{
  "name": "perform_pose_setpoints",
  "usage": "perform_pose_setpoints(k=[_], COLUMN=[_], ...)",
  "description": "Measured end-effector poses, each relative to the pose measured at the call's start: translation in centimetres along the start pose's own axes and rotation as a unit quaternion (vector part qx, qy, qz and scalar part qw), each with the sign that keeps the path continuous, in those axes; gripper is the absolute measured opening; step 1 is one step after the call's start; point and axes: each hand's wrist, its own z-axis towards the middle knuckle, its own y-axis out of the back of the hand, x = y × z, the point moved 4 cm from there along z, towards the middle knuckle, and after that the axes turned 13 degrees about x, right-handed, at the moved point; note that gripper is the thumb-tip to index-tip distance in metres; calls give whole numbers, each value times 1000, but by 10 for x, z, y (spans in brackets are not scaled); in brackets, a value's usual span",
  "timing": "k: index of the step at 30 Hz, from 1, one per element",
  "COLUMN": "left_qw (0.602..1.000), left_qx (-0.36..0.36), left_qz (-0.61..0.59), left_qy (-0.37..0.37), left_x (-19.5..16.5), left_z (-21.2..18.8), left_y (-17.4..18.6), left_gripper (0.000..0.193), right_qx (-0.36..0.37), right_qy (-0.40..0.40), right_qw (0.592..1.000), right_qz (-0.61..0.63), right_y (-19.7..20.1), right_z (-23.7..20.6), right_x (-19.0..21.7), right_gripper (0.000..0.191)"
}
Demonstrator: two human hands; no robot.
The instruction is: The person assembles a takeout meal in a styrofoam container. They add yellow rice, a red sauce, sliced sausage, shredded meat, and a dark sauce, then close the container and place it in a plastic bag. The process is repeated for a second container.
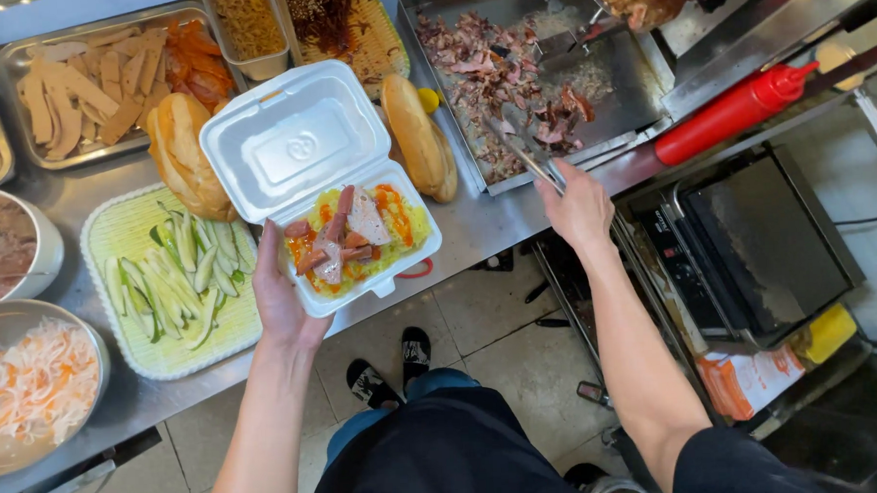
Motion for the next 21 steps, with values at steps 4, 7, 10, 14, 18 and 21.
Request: perform_pose_setpoints(k=[4,7,10,14,18,21], left_qw=[1000,998,999,999,1000,999], left_qx=[16,-2,12,2,-9,-16], left_qz=[-6,33,28,21,-3,40], left_qy=[20,46,45,34,-4,13], left_x=[0,5,4,12,29,44], left_z=[2,4,9,20,31,42], left_y=[-6,-13,-23,-25,-24,-24], left_gripper=[38,51,50,50,40,48], right_qx=[-6,-37,-22,55,3,-4], right_qy=[7,37,39,14,95,98], right_qw=[1000,998,999,997,995,995], right_qz=[-7,-22,16,-43,-41,8], right_y=[-12,-20,0,42,29,7], right_z=[-20,3,15,-11,-1,28], right_x=[18,47,55,25,24,15], right_gripper=[45,40,43,47,43,45])
